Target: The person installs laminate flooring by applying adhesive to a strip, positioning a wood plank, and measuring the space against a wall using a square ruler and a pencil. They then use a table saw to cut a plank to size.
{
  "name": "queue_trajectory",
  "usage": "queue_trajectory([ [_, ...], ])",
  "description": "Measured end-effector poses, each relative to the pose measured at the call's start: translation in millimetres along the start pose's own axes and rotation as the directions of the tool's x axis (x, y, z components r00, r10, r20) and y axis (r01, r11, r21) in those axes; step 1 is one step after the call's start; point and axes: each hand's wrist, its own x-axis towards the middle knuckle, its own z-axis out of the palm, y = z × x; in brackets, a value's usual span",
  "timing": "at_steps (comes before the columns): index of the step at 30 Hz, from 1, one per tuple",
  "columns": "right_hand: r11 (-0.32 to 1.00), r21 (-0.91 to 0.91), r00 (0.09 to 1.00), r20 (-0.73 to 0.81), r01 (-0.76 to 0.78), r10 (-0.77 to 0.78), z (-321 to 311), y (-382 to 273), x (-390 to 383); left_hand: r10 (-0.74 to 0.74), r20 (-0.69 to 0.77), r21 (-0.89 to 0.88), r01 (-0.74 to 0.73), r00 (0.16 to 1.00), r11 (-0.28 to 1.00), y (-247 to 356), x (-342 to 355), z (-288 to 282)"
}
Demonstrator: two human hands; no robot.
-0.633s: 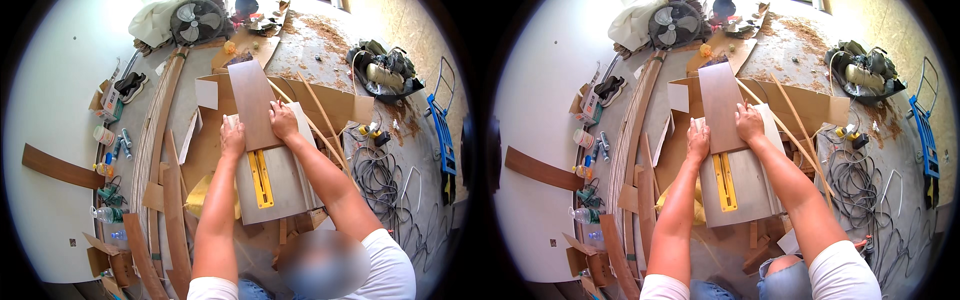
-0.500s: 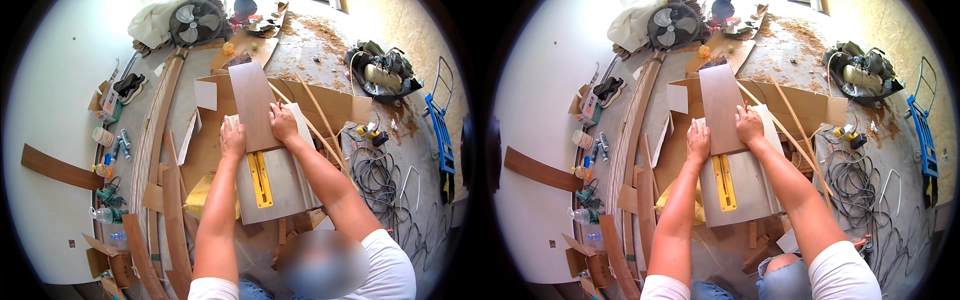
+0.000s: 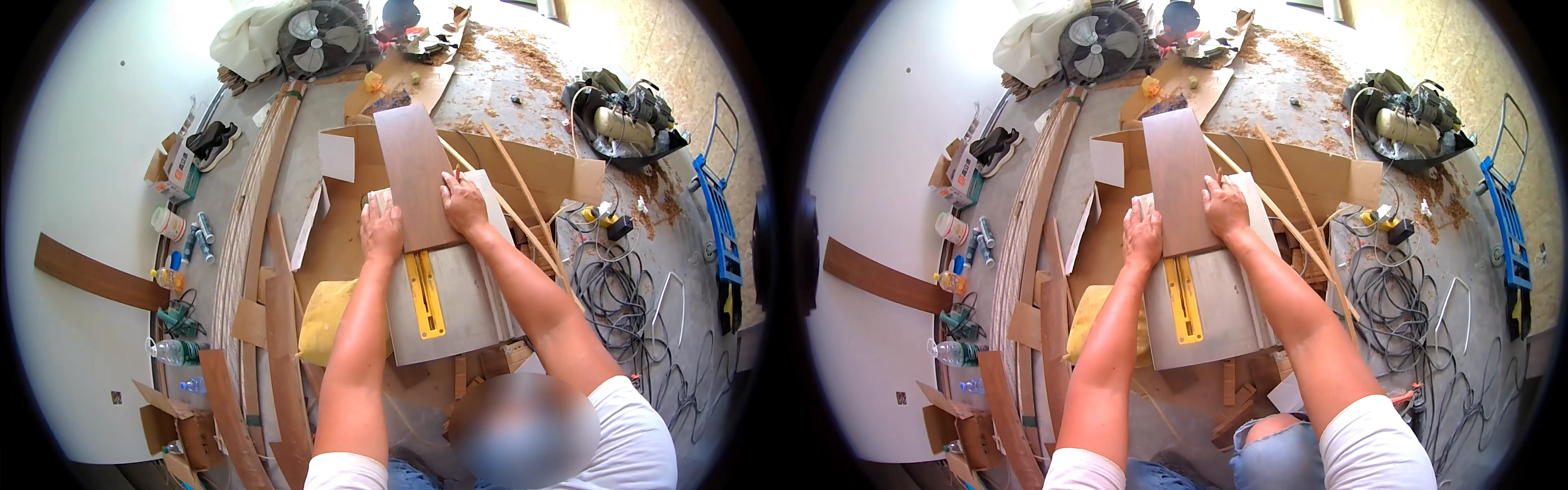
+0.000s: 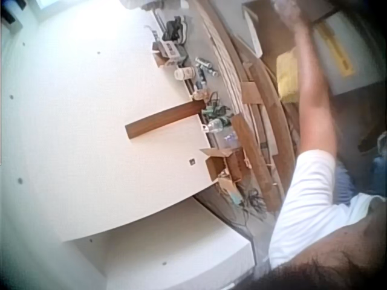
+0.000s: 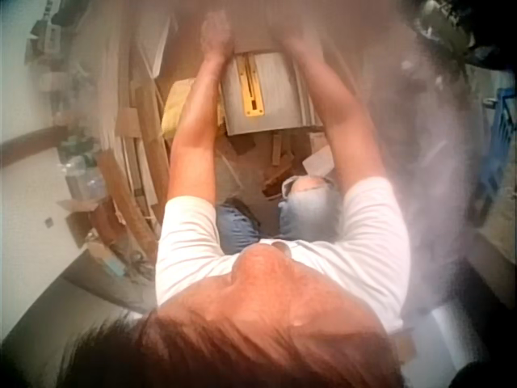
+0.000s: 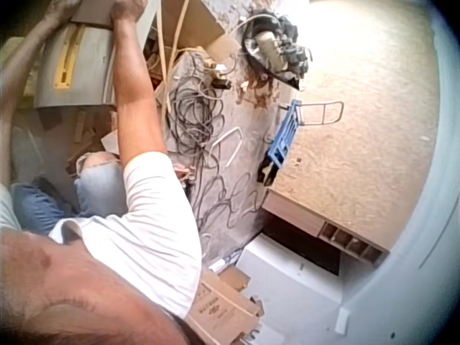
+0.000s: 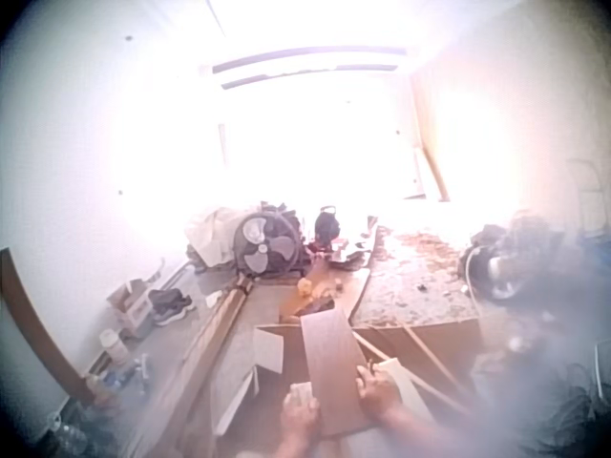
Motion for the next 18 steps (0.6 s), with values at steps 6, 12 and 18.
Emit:
queue_trajectory([
  [6,1.000,-0.014,1.000,0.003,-0.003,0.003,-4,-3,-3,0.002,-0.004,0.000,-0.002,1.000,1.000,3,-4,-2],
  [12,1.000,0.000,1.000,0.016,-0.010,0.010,-4,-5,-6,0.013,-0.049,0.014,-0.012,0.999,1.000,1,-7,-1],
  [18,1.000,-0.022,1.000,-0.016,0.006,-0.006,3,3,-8,0.001,-0.069,0.012,0.000,0.998,1.000,4,-11,1],
])
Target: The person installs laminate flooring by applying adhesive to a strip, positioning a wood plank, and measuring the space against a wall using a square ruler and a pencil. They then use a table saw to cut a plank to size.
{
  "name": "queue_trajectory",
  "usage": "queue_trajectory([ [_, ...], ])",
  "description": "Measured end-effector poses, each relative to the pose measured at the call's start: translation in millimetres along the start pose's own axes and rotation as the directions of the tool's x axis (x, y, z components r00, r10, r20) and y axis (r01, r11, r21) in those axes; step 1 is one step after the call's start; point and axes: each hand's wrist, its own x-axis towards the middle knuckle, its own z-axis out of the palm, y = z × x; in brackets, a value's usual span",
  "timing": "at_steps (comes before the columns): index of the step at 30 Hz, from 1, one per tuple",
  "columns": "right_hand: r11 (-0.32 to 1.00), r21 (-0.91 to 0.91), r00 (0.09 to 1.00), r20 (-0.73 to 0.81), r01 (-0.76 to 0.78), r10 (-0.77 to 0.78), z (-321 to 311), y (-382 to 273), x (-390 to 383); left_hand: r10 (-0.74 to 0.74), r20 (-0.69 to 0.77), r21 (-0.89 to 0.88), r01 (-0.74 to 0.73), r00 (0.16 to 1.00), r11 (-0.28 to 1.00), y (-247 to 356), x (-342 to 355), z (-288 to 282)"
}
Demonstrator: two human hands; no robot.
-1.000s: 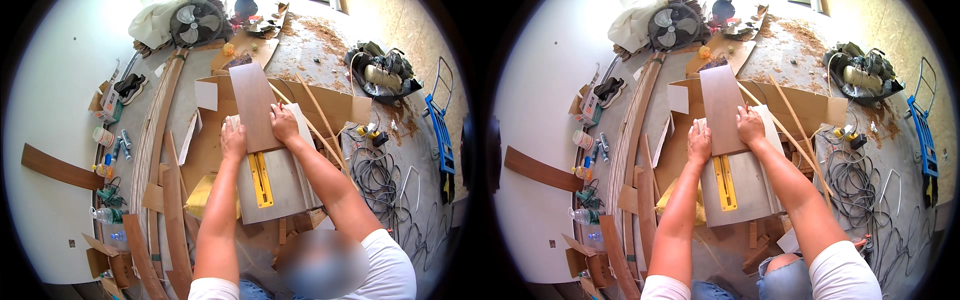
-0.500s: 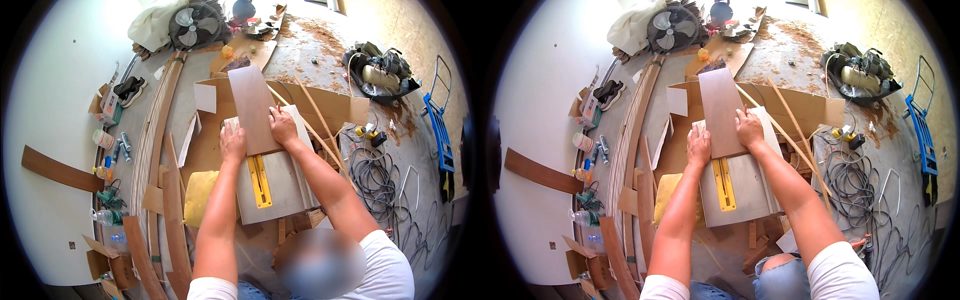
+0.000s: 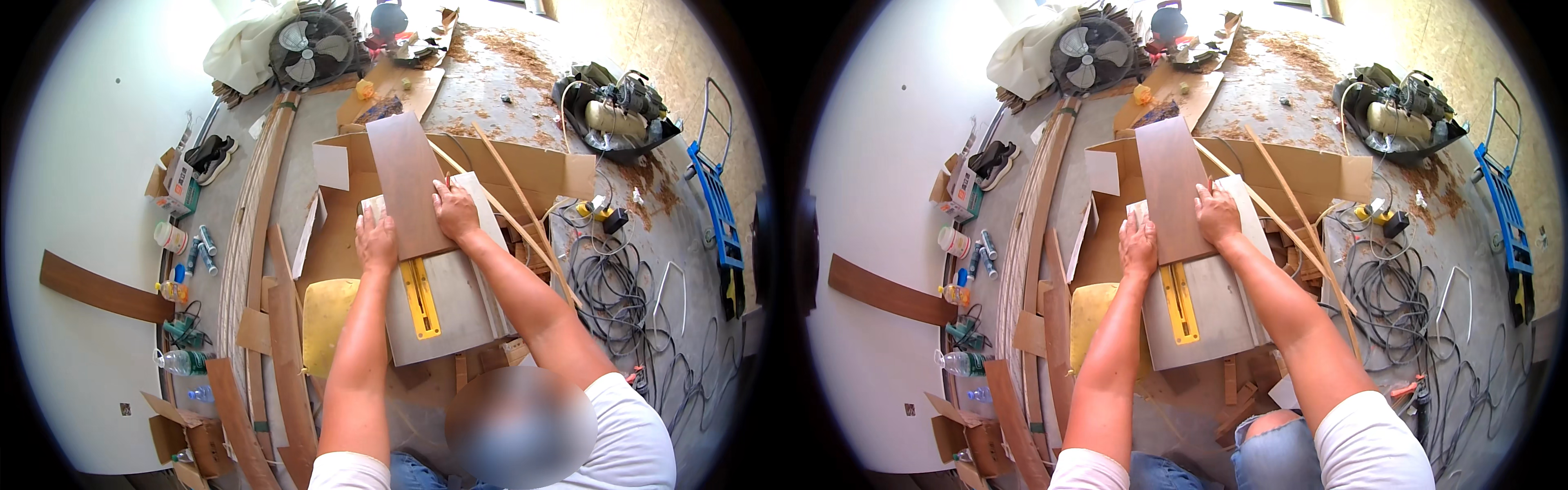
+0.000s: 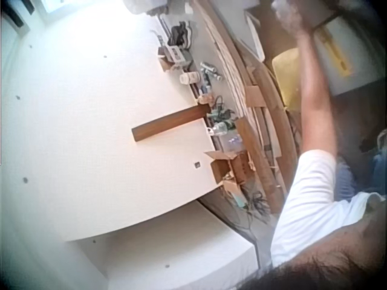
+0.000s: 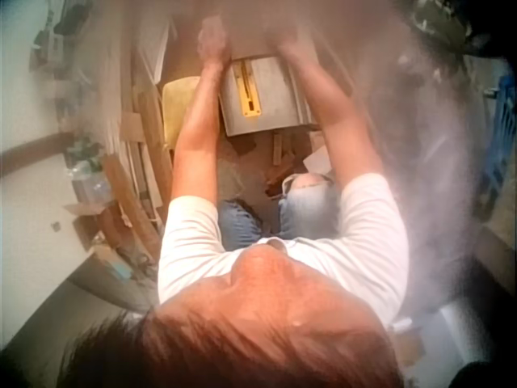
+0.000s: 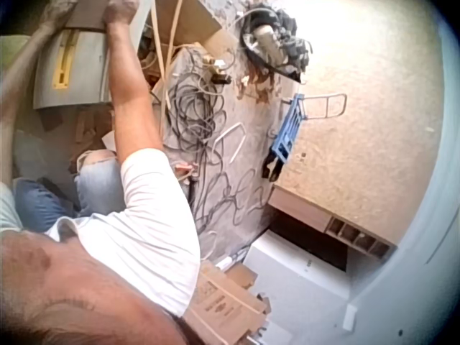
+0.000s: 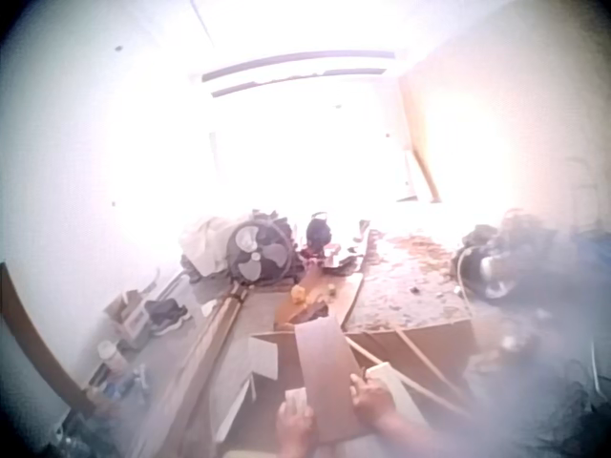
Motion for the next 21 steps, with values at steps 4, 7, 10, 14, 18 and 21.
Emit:
queue_trajectory([
  [4,1.000,0.003,1.000,0.004,-0.004,0.004,-2,-1,-5,-0.016,0.006,0.005,0.016,1.000,1.000,1,-4,0],
  [7,1.000,0.004,1.000,-0.003,0.003,-0.003,-5,-3,-9,-0.011,0.005,-0.008,0.011,1.000,1.000,-1,-7,0],
  [10,1.000,0.002,1.000,-0.019,0.013,-0.013,-8,-5,-13,0.000,-0.009,-0.007,-0.001,1.000,1.000,-3,-10,1],
  [14,1.000,-0.001,1.000,-0.028,0.011,-0.011,-11,-7,-18,0.019,-0.024,-0.007,-0.019,1.000,1.000,-4,-15,1],
  [18,1.000,-0.008,0.999,-0.044,0.015,-0.016,-13,-5,-24,0.046,-0.038,-0.006,-0.047,0.998,0.999,-1,-20,0],
  [21,1.000,0.005,1.000,-0.017,-0.003,0.003,-16,-9,-29,0.034,-0.024,-0.012,-0.035,0.999,0.999,-3,-26,-3],
])
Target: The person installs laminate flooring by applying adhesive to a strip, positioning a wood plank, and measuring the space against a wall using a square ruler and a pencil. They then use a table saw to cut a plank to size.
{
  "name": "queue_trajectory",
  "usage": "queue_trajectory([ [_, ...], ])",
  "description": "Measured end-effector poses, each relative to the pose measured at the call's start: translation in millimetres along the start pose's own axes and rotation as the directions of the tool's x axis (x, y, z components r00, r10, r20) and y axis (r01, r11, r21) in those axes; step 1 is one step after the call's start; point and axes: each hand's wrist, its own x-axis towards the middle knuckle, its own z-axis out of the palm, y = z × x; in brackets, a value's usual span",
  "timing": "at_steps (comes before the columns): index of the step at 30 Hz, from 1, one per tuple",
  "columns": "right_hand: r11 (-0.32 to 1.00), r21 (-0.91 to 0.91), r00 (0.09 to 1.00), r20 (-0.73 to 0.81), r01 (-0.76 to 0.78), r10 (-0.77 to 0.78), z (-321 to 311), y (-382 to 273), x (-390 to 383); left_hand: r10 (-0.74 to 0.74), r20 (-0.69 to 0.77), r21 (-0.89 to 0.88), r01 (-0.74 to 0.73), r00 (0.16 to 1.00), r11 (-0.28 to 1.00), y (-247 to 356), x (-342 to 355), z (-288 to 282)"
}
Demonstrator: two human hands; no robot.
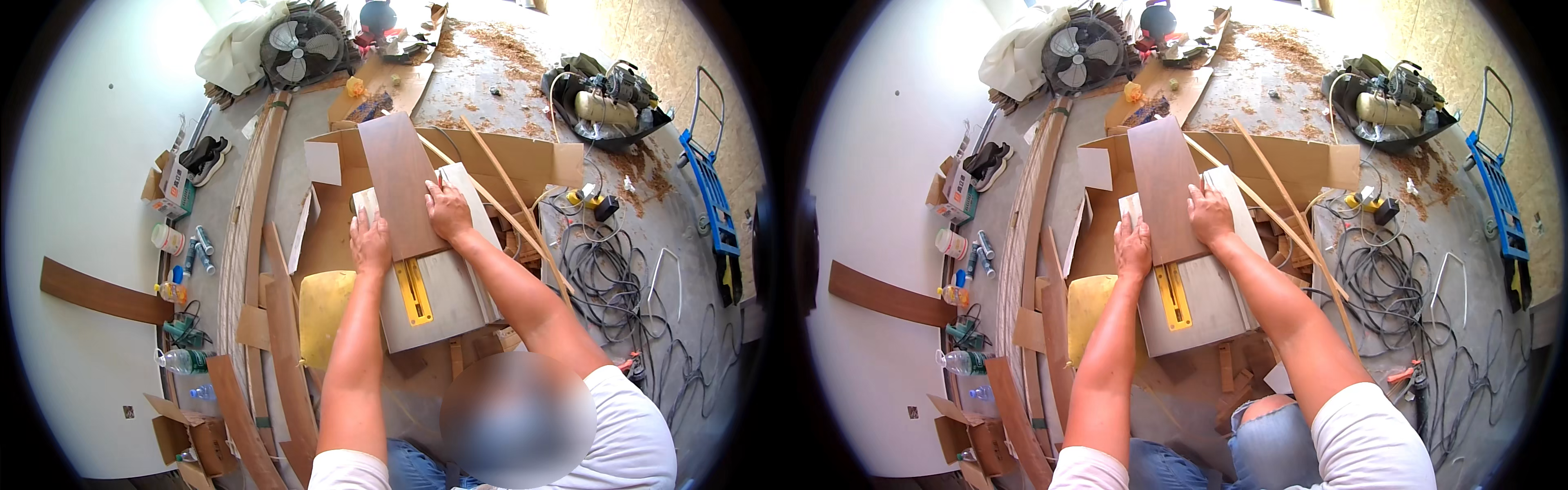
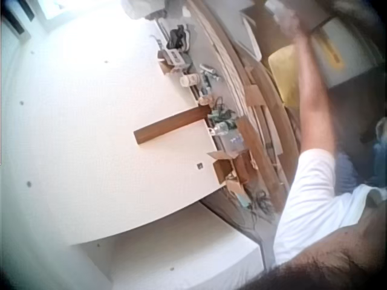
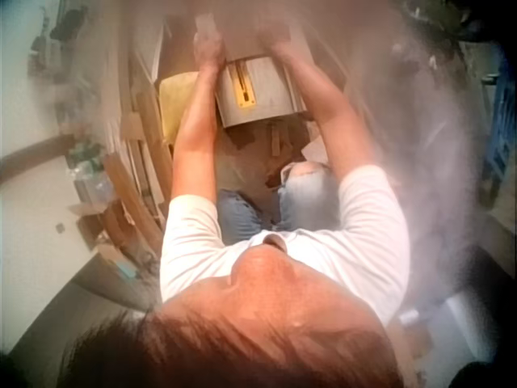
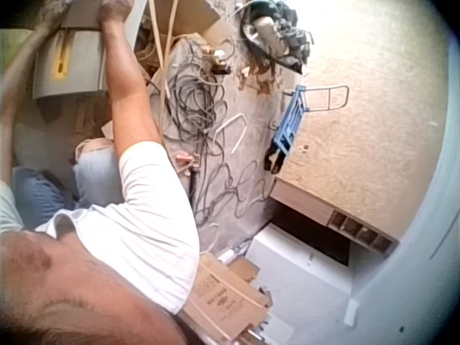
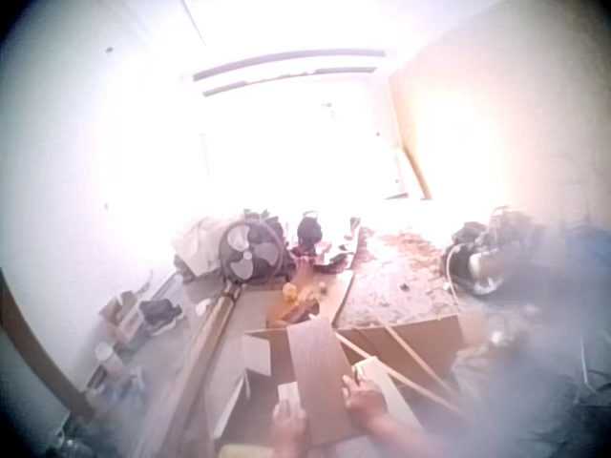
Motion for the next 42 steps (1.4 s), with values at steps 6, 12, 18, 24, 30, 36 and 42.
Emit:
queue_trajectory([
  [6,1.000,-0.021,1.000,0.025,-0.014,0.015,-3,1,-8,0.014,0.065,-0.034,-0.012,0.998,0.999,0,-5,-7],
  [12,0.999,-0.033,1.000,0.021,-0.011,0.012,-1,3,-6,0.003,0.096,-0.011,-0.002,0.995,1.000,1,0,-8],
  [18,0.999,-0.037,0.999,0.038,-0.025,0.026,2,1,11,-0.011,0.080,0.017,0.010,0.997,1.000,4,14,-8],
  [24,1.000,-0.019,0.999,0.029,-0.024,0.024,1,2,5,-0.026,0.062,0.023,0.025,0.998,0.999,2,7,-4],
  [30,1.000,-0.021,0.999,0.036,-0.008,0.009,-2,3,-11,-0.038,0.067,0.017,0.037,0.997,0.999,4,-11,-4],
  [36,1.000,0.000,0.999,0.037,-0.001,0.001,-8,0,-20,-0.029,0.063,0.023,0.028,0.998,0.999,3,-20,-7],
  [42,1.000,-0.013,0.999,0.039,-0.002,0.002,-14,-2,-30,-0.031,0.071,0.011,0.030,0.997,0.999,7,-31,-9],
])
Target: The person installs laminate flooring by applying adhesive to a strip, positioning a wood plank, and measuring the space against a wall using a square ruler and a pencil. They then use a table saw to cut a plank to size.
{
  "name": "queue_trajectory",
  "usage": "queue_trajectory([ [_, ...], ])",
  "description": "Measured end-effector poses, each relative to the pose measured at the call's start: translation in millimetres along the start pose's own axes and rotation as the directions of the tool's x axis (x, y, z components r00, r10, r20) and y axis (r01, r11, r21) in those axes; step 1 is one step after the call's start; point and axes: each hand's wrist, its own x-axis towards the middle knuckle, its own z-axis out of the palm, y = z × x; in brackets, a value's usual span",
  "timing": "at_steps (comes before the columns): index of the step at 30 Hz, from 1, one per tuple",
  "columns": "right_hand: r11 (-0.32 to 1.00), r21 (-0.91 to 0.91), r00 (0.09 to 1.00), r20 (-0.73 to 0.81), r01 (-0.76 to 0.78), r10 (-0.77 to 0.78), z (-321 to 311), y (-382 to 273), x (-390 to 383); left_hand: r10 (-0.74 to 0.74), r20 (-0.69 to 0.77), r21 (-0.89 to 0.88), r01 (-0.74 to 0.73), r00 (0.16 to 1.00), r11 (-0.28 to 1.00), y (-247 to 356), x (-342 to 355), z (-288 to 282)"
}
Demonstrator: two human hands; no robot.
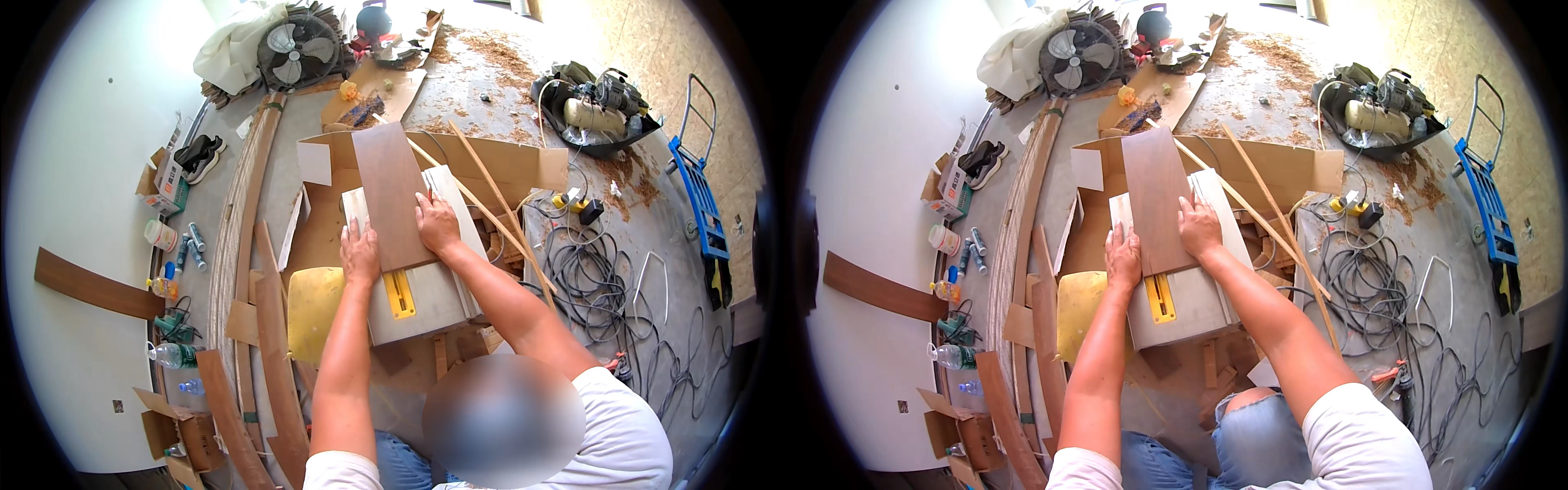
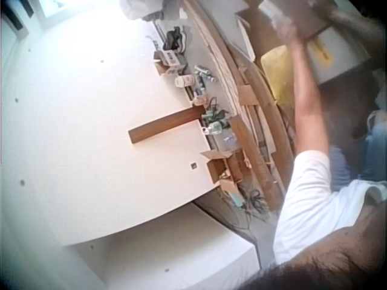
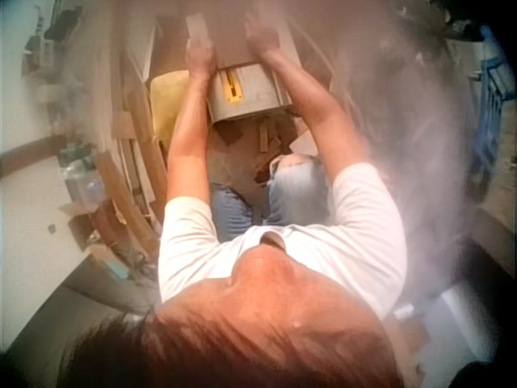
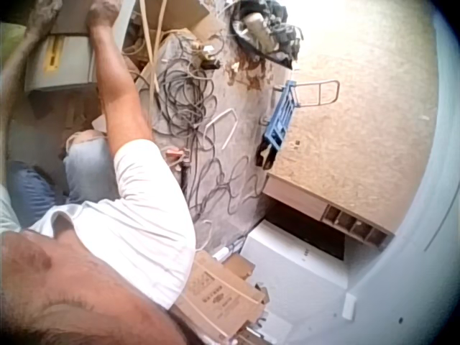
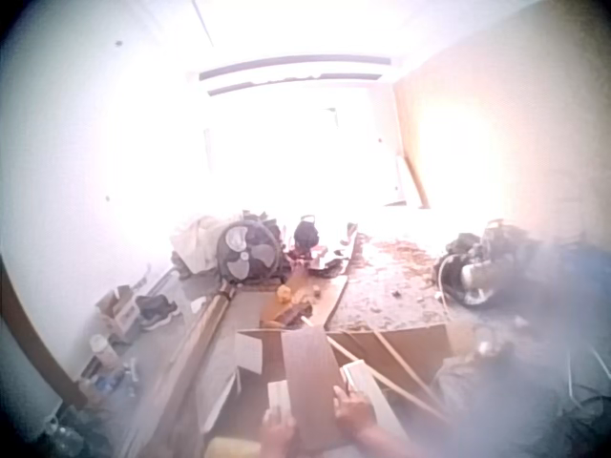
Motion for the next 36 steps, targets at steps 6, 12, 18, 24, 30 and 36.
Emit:
queue_trajectory([
  [6,1.000,0.011,1.000,-0.004,-0.009,0.009,-6,-2,-13,0.007,-0.008,-0.004,-0.007,1.000,1.000,2,-14,-3],
  [12,1.000,-0.028,1.000,0.002,-0.005,0.005,-7,-2,-26,-0.004,0.003,-0.004,0.004,1.000,1.000,2,-27,-4],
  [18,0.999,-0.042,0.999,-0.040,0.029,-0.031,-8,0,-37,-0.022,0.012,-0.005,0.022,1.000,1.000,5,-38,-5],
  [24,0.999,-0.037,1.000,-0.011,-0.003,0.002,-16,-10,-50,-0.001,-0.018,0.007,0.001,1.000,1.000,2,-52,-7],
  [30,1.000,-0.018,1.000,-0.023,0.009,-0.010,-21,-8,-63,0.004,-0.002,0.031,-0.004,1.000,1.000,7,-66,-12],
  [36,1.000,-0.025,1.000,-0.014,0.012,-0.013,-28,-9,-75,0.023,-0.019,0.037,-0.022,1.000,0.999,8,-79,-11],
])
